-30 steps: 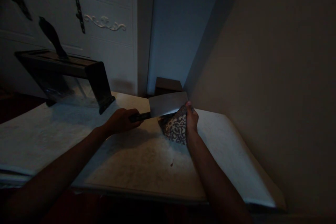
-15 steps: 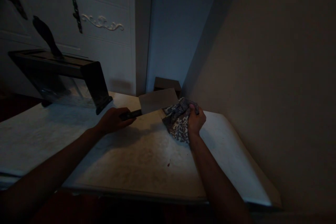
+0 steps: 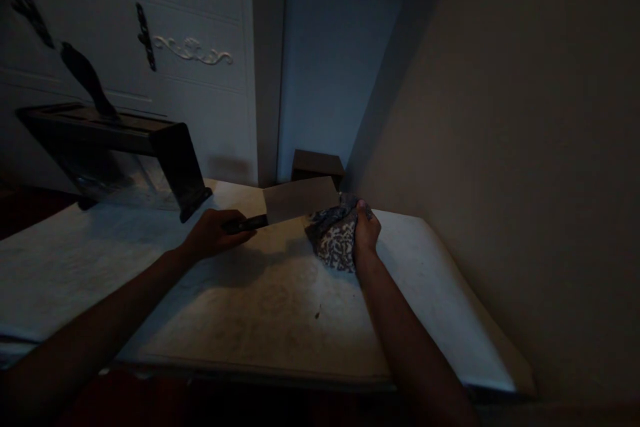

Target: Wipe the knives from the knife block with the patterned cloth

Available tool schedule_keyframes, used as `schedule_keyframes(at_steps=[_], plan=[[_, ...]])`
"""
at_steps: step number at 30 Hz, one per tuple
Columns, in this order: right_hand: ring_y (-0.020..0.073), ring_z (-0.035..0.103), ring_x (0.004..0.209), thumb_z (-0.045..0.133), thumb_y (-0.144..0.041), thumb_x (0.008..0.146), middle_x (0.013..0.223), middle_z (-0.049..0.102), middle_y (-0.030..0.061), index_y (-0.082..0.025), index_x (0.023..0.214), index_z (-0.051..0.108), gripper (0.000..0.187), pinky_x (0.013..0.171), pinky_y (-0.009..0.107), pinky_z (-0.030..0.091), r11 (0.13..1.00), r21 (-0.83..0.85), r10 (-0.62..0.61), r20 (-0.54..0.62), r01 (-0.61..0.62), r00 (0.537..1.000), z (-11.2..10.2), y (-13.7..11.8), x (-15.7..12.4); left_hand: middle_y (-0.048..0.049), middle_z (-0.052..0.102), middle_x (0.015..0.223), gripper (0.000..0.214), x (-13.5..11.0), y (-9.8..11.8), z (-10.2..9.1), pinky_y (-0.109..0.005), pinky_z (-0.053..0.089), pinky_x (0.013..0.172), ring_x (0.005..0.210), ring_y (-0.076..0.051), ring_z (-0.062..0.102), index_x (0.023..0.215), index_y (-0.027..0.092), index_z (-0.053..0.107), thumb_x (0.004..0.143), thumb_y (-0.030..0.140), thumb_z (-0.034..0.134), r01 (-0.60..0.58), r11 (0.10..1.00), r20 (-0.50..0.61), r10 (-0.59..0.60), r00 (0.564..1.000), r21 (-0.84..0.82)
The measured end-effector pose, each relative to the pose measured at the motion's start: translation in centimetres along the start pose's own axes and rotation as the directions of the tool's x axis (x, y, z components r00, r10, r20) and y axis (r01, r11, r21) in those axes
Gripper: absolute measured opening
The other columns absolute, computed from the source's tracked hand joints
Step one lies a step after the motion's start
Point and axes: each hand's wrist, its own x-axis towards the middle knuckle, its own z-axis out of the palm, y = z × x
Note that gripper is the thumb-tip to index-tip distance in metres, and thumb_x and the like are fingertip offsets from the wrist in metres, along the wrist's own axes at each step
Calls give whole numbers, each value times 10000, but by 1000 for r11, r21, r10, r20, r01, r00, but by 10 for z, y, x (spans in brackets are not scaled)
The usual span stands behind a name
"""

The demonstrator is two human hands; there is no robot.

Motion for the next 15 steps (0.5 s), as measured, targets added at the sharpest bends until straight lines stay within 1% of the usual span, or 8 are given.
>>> schedule_keyframes(at_steps=[2,4,6,8,11,15], plan=[[224,656,792,668,-590,707,764,726,77,-129,767,708,467,667,304,515,998,53,20,16,-21,1000,0,2,0,10,594,533,299,0,0,0,-190,331,469,461,-84,484,718,137,697,744,433,663,-10,1000,-6,10,1000,-12],[223,669,800,687,-605,701,805,734,73,-135,824,707,486,707,323,537,988,150,35,75,-46,997,2,4,-2,13,595,535,285,0,0,0,-188,332,469,460,-81,479,725,140,697,747,422,662,-19,1000,12,19,1000,-11],[221,683,804,726,-588,685,854,739,67,-143,895,700,493,761,353,554,956,273,53,190,-105,980,6,6,-5,11,605,542,271,-1,0,1,-186,335,472,466,-82,490,718,142,693,748,410,661,-25,1000,37,25,999,1],[215,692,790,777,-519,664,869,742,55,-155,937,690,464,795,372,563,912,364,72,312,-190,947,9,6,-8,8,620,554,263,-1,0,3,-184,343,479,475,-84,509,720,143,690,752,402,658,-29,1000,55,28,998,10],[199,690,750,808,-395,660,842,743,35,-165,956,686,394,804,365,568,870,399,95,440,-289,893,11,7,-9,5,633,566,258,-3,0,4,-182,349,481,473,-83,522,727,145,687,758,399,652,-36,999,59,35,998,22],[179,678,695,780,-343,710,823,743,34,-166,959,688,319,763,339,572,855,388,109,514,-344,851,9,9,-5,-5,655,597,241,-4,-1,5,-190,362,485,483,-93,545,778,152,700,774,386,643,-56,998,71,54,996,28]])
